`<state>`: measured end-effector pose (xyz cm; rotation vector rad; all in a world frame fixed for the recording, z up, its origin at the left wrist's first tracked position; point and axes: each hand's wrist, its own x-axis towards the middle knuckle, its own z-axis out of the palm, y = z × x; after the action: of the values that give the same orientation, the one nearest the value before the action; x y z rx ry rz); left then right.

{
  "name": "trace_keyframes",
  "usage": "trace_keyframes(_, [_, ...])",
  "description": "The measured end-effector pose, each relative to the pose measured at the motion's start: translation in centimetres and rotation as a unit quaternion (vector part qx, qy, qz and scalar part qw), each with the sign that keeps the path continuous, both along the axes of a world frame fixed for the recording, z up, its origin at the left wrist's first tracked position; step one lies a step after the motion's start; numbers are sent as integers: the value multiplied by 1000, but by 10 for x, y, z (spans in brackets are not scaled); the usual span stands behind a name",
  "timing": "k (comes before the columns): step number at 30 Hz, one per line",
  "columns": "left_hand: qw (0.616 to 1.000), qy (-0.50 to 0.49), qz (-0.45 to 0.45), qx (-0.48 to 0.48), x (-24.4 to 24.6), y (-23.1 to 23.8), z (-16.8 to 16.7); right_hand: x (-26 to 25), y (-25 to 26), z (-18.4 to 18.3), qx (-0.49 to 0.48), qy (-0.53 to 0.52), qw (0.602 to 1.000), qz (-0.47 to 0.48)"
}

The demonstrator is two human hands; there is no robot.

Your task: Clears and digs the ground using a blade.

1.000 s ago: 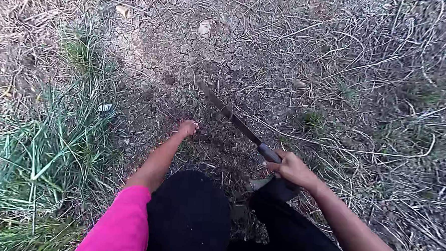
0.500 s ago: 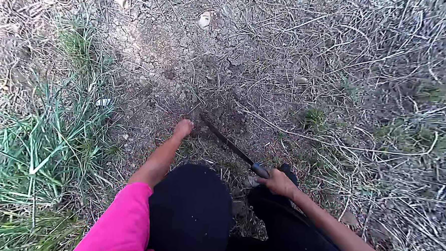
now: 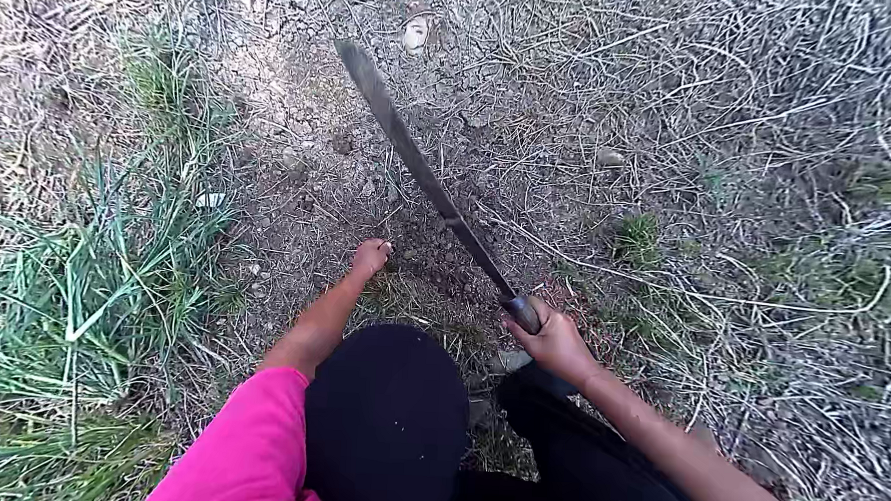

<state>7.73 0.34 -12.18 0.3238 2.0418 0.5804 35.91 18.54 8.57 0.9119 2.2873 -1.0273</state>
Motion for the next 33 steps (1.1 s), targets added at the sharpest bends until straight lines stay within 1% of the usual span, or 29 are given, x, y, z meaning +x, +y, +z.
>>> trace_keyframes(1, [1000, 1, -7, -7, 0, 1, 2, 6, 5, -10, -16, -127, 991, 30])
trace_keyframes(2, [1000, 1, -13, -15, 0, 2, 2, 14, 9, -23, -36, -221, 973, 50])
trace_keyframes(3, [1000, 2, -20, -22, 1, 2, 2, 24, 12, -34, -53, -263, 962, 51])
trace_keyframes(4, [999, 3, -29, -28, 1, 0, 2, 33, 15, -40, -67, -264, 962, 37])
trace_keyframes(6, [999, 4, -41, -32, 1, 1, 4, 35, 19, -32, -87, -240, 967, 1])
trace_keyframes(8, [998, 0, -45, -38, 2, 1, 6, 22, 18, -11, -93, -206, 974, -15])
trace_keyframes(9, [998, 1, -48, -40, 2, 2, 6, 14, 16, 2, -94, -170, 981, -21])
trace_keyframes(11, [998, 4, -53, -43, 3, 3, 7, 0, 13, 26, -97, -63, 993, -37])
trace_keyframes(13, [998, 7, -51, -48, 7, 5, 9, -13, 5, 44, -98, 48, 992, -60])
trace_keyframes(15, [998, 5, -44, -49, 8, 7, 9, -21, -1, 48, -86, 115, 987, -68])
trace_keyframes(17, [998, 3, -36, -49, 8, 6, 9, -15, -4, 33, -27, 124, 991, -41])
trace_keyframes(18, [998, 1, -35, -48, 8, 6, 9, -7, -3, 23, -2, 81, 997, -21])
trace_keyframes(19, [998, -1, -36, -47, 7, 6, 8, 1, 0, 14, 7, -5, 1000, 5])
trace_keyframes(20, [998, -3, -39, -47, 6, 5, 7, 7, 5, 5, 2, -118, 993, 30])
trace_keyframes(21, [998, -6, -43, -47, 5, 6, 7, 14, 11, -8, -12, -213, 976, 48])
trace_keyframes(22, [998, -9, -48, -48, 6, 5, 6, 26, 16, -22, -29, -265, 962, 53])
trace_keyframes(23, [997, -11, -58, -51, 8, 4, 5, 37, 20, -31, -41, -279, 958, 48])
trace_keyframes(25, [995, -6, -79, -57, 10, 5, 6, 44, 24, -29, -47, -249, 967, 20])
trace_keyframes(28, [994, -2, -88, -61, 11, 2, 8, 27, 18, -2, -71, -161, 984, -14])
trace_keyframes(30, [995, -3, -79, -55, 11, 2, 6, 15, 13, 21, -99, -45, 993, -45])
trace_keyframes(32, [996, 1, -75, -56, 13, 2, 3, 6, 8, 37, -104, 89, 988, -69])
trace_keyframes(33, [996, 4, -73, -59, 14, 3, 4, 1, 5, 41, -95, 136, 983, -79])
